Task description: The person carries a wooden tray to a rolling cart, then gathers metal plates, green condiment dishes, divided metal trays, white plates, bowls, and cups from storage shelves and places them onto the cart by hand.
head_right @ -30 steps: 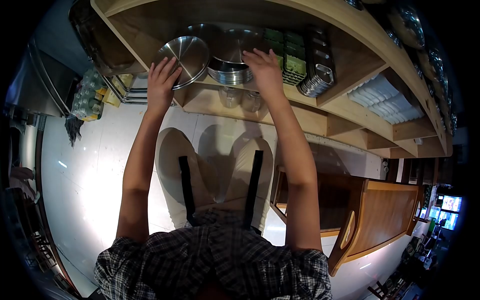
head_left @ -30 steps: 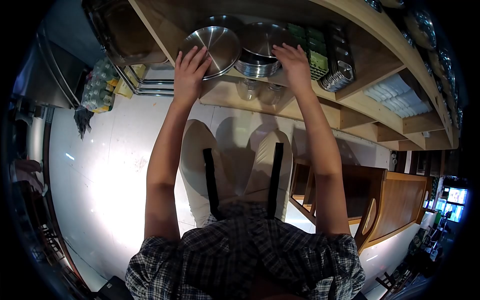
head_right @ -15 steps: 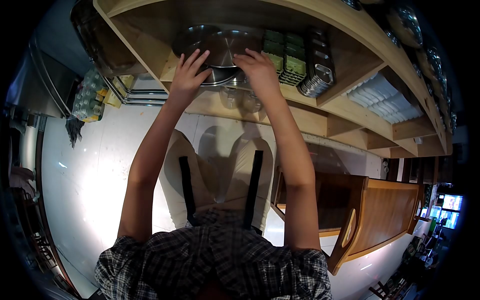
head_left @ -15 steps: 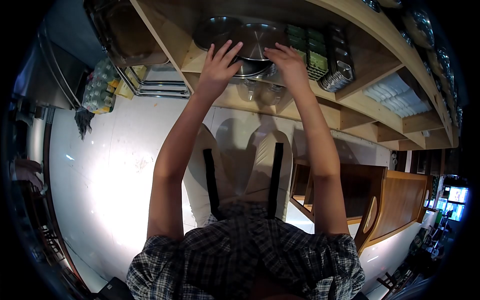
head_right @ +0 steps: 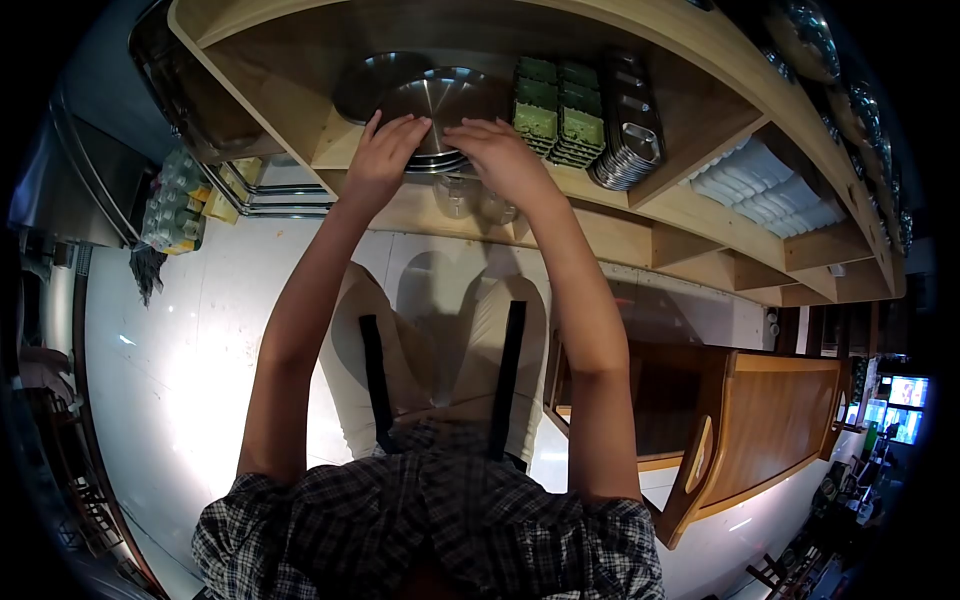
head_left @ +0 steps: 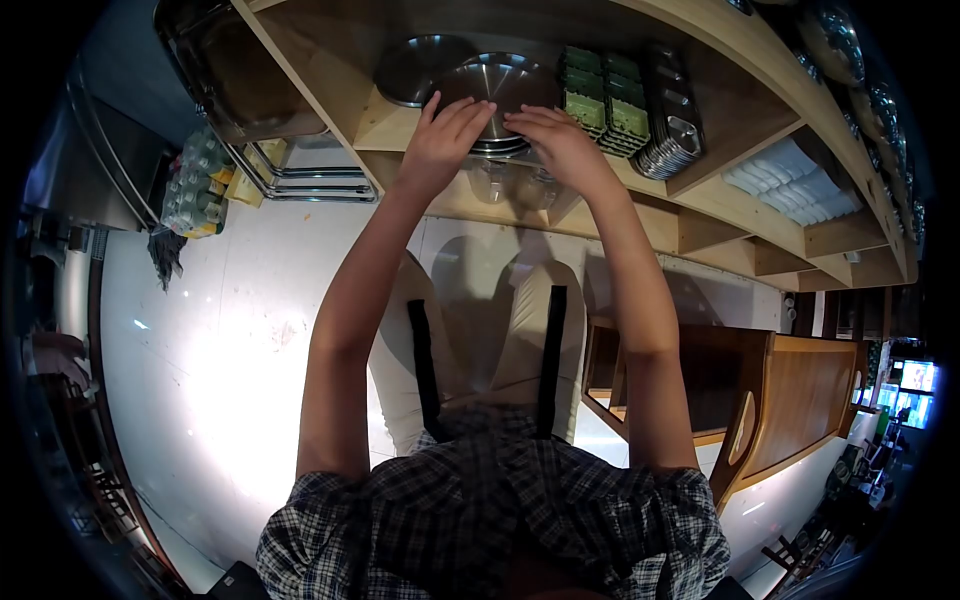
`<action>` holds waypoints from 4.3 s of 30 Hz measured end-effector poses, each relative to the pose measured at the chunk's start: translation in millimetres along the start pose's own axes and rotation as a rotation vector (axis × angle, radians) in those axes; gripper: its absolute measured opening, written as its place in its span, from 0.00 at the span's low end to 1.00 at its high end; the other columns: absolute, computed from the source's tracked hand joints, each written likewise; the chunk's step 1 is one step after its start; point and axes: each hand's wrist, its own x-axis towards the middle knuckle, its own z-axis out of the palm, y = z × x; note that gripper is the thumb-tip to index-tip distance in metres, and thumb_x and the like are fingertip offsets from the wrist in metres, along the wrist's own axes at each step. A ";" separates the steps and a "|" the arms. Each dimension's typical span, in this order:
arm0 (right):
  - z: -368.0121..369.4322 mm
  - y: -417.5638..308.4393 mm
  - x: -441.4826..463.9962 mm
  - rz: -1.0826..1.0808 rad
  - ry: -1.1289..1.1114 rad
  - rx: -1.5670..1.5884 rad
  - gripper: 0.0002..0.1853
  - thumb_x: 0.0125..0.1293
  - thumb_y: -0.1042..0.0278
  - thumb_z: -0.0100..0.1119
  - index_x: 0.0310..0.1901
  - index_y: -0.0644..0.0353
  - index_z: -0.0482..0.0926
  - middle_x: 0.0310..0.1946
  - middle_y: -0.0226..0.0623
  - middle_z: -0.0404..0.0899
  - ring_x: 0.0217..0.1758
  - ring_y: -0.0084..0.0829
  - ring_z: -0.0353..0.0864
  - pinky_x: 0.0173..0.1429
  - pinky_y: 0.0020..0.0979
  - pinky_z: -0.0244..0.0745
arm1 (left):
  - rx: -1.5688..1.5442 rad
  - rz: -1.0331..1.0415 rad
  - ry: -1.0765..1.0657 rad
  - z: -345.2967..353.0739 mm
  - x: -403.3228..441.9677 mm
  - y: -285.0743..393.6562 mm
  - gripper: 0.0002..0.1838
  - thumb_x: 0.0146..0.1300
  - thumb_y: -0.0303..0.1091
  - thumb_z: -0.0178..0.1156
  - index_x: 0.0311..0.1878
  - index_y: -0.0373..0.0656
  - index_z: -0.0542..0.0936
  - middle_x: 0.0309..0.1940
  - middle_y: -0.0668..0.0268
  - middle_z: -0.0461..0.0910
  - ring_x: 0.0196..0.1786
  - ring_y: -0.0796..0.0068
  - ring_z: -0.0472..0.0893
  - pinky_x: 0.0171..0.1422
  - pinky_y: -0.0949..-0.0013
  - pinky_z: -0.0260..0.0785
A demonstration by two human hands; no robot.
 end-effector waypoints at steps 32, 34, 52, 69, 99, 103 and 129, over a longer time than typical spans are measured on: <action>9.1 -8.0 17.2 0.600 0.527 0.683 0.19 0.67 0.71 0.55 0.59 0.63 0.71 0.58 0.49 0.73 0.64 0.36 0.70 0.67 0.30 0.64 | 0.005 0.025 -0.067 -10.2 -19.4 -6.6 0.16 0.51 0.31 0.57 0.45 0.49 0.81 0.43 0.73 0.79 0.52 0.74 0.75 0.66 0.56 0.61; 16.9 -2.0 28.0 0.630 0.610 0.780 0.25 0.66 0.66 0.58 0.61 0.66 0.67 0.55 0.52 0.75 0.57 0.37 0.75 0.61 0.30 0.69 | -0.007 0.040 -0.044 -25.3 -11.6 -1.3 0.14 0.51 0.31 0.57 0.43 0.50 0.81 0.42 0.74 0.78 0.51 0.75 0.74 0.66 0.56 0.61; -201.6 -139.3 -13.4 1.203 0.635 1.174 0.21 0.67 0.79 0.52 0.61 0.61 0.70 0.50 0.37 0.77 0.50 0.26 0.75 0.57 0.28 0.70 | -1.321 -1.220 -0.062 -204.5 75.1 115.8 0.28 0.64 0.19 0.45 0.69 0.43 0.60 0.64 0.52 0.63 0.65 0.62 0.66 0.68 0.61 0.60; -285.8 -219.7 -106.2 1.431 0.464 0.781 0.15 0.63 0.80 0.49 0.52 0.64 0.72 0.35 0.42 0.78 0.34 0.31 0.76 0.38 0.31 0.71 | -0.608 -1.129 -0.647 -312.3 162.6 184.6 0.09 0.60 0.32 0.56 0.40 0.38 0.80 0.33 0.49 0.81 0.37 0.50 0.81 0.40 0.56 0.73; -380.5 -128.3 -251.7 1.293 0.489 0.492 0.07 0.66 0.71 0.58 0.37 0.67 0.79 0.28 0.41 0.82 0.30 0.28 0.80 0.37 0.29 0.73 | -1.285 -1.585 -0.554 -241.6 191.3 347.8 0.09 0.66 0.30 0.55 0.42 0.35 0.79 0.28 0.64 0.78 0.25 0.76 0.78 0.28 0.71 0.74; -366.2 -134.7 -237.0 1.288 0.476 0.484 0.07 0.67 0.72 0.56 0.40 0.68 0.77 0.29 0.41 0.82 0.31 0.27 0.80 0.37 0.29 0.73 | -1.271 -1.638 -0.631 -249.8 186.5 322.9 0.09 0.66 0.30 0.54 0.45 0.36 0.78 0.32 0.63 0.79 0.28 0.74 0.80 0.30 0.69 0.76; -275.9 -134.0 -104.6 1.212 0.365 1.302 0.07 0.66 0.80 0.53 0.44 0.65 0.78 0.35 0.32 0.80 0.36 0.20 0.75 0.41 0.24 0.70 | -1.425 -1.824 -0.324 -281.8 133.7 184.1 0.14 0.61 0.33 0.64 0.47 0.43 0.73 0.36 0.68 0.79 0.38 0.79 0.80 0.39 0.69 0.77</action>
